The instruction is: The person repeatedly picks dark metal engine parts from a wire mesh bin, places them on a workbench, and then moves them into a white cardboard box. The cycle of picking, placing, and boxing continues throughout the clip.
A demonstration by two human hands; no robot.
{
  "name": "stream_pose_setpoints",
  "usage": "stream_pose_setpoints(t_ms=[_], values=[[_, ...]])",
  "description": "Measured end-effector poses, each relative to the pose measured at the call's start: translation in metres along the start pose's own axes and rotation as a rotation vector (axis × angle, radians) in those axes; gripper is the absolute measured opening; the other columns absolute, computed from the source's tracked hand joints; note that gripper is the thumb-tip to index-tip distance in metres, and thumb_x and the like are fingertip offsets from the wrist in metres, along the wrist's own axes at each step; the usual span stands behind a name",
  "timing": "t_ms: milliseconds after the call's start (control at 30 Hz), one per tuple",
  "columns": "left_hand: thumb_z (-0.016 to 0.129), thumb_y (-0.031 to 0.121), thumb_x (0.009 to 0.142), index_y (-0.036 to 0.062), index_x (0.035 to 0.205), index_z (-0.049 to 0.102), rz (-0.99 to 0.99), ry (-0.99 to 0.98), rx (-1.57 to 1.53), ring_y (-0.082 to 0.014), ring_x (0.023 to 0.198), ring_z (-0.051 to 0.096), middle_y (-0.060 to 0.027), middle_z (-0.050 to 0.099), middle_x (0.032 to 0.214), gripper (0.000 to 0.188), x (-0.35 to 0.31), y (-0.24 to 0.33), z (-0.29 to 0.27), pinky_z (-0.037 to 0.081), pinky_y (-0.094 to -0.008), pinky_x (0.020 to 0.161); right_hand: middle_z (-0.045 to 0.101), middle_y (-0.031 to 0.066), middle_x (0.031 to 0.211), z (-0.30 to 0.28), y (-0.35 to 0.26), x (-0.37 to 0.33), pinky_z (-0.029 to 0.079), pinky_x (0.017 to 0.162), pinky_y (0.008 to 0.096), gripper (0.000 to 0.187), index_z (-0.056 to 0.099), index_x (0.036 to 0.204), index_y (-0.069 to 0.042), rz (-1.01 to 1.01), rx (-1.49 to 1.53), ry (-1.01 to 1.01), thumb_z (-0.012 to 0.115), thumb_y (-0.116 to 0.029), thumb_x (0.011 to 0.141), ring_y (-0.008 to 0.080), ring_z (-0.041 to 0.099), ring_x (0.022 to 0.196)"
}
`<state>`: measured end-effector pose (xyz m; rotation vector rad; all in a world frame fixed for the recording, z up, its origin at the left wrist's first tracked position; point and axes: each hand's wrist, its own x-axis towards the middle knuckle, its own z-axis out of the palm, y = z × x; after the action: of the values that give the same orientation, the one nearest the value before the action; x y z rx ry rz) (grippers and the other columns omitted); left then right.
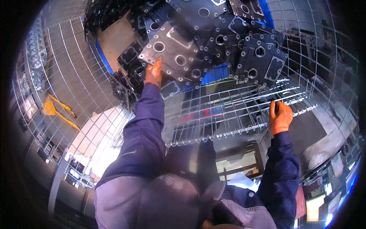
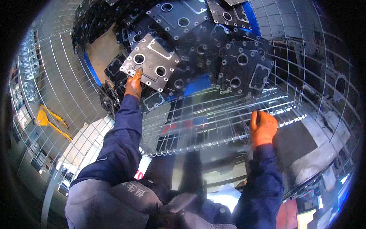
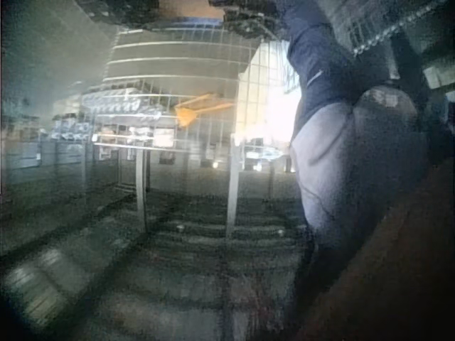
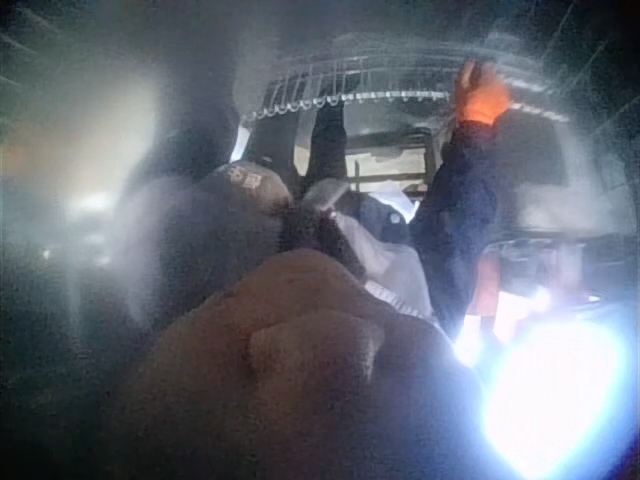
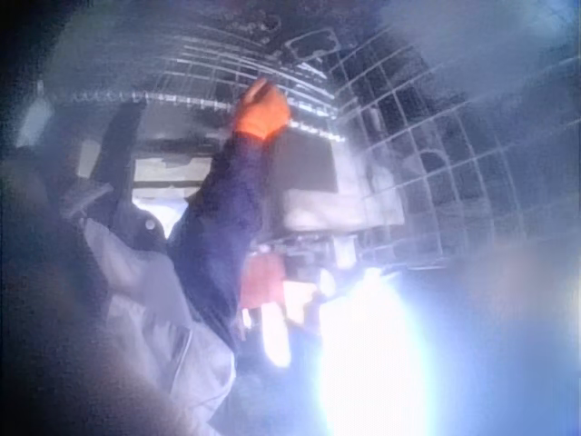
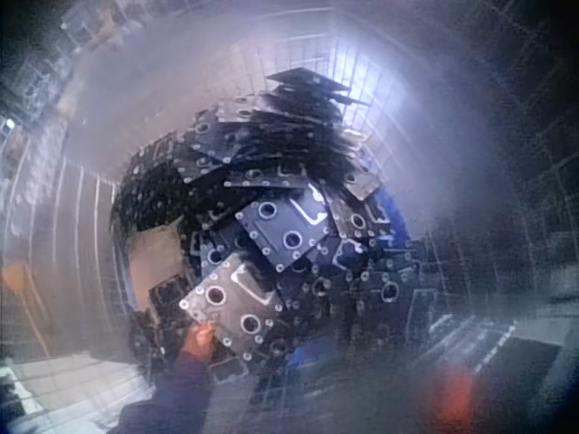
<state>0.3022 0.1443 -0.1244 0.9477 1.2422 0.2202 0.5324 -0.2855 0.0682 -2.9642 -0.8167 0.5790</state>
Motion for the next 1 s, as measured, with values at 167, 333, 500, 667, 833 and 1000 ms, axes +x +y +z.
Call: stream_pose_setpoints(t_ms=[167,333,500,667,833,1000], values=[[0.072,0.025,0.088,0.0038,0.106,0.066,0.026,0.031,0.106,-0.0146,0.073,0.059,-0.0006,0.066,0.089,0.028,-0.060,0.065,-0.006,0.047,-0.0301,0.064,0.059,0.0149,0.063,0.003,0.005,-0.002,0.044,0.059,0.0482,0.029,0.060,0.069,-0.008,-0.070,0.018,0.071,0.063,-0.028,0.090,0.0366,0.059,0.063],[0.067,0.021,0.091,0.0011,0.118,0.064,0.275,-0.128,0.466,-0.0164,0.089,0.065,-0.0039,0.069,0.107,0.034,-0.129,0.120,0.008,0.051,-0.0301,0.078,0.065,0.0145,0.069,0.001,0.002,-0.001,0.047,0.063,0.0479,0.029,0.064,0.072,-0.008,-0.001,-0.014,0.047,0.062,-0.032,0.089,0.0363,0.063,0.066],[0.061,0.017,0.094,-0.0024,0.120,0.064,0.038,-0.362,0.358,-0.0190,0.091,0.066,-0.0064,0.070,0.109,0.033,-0.145,0.144,0.063,0.051,-0.0306,0.082,0.065,0.0159,0.070,-0.003,0.002,-0.002,0.047,0.065,0.0488,0.031,0.065,0.073,-0.008,0.067,-0.011,-0.015,0.062,-0.033,0.090,0.0366,0.063,0.070],[0.057,0.008,0.090,0.0026,0.121,0.065,1.088,-0.907,0.892,-0.0298,0.088,0.069,-0.0171,0.070,0.108,0.032,-0.107,0.117,0.149,0.055,-0.0359,0.078,0.064,0.0150,0.067,-0.002,0.003,-0.003,0.046,0.064,0.0495,0.032,0.064,0.070,-0.009,0.024,0.036,0.062,0.061,-0.034,0.089,0.0369,0.063,0.067],[0.071,0.036,0.087,0.0031,0.116,0.068,0.093,-0.882,0.567,-0.0316,0.099,0.067,-0.0174,0.070,0.111,0.044,-0.101,0.047,0.281,0.053,-0.0376,0.088,0.060,0.0141,0.062,0.002,0.002,-0.001,0.044,0.060,0.0491,0.030,0.059,0.066,-0.009,-0.031,0.037,0.096,0.062,-0.029,0.089,0.0366,0.060,0.062],[0.068,0.052,0.079,-0.0060,0.117,0.063,0.065,-0.590,0.873,-0.0416,0.116,0.057,-0.0281,0.062,0.122,0.070,-0.117,0.008,0.312,0.044,-0.0443,0.101,0.060,0.0131,0.062,0.002,0.004,-0.002,0.044,0.057,0.0467,0.031,0.059,0.065,-0.008,-0.016,0.043,0.025,0.062,-0.025,0.090,0.0349,0.060,0.059]])
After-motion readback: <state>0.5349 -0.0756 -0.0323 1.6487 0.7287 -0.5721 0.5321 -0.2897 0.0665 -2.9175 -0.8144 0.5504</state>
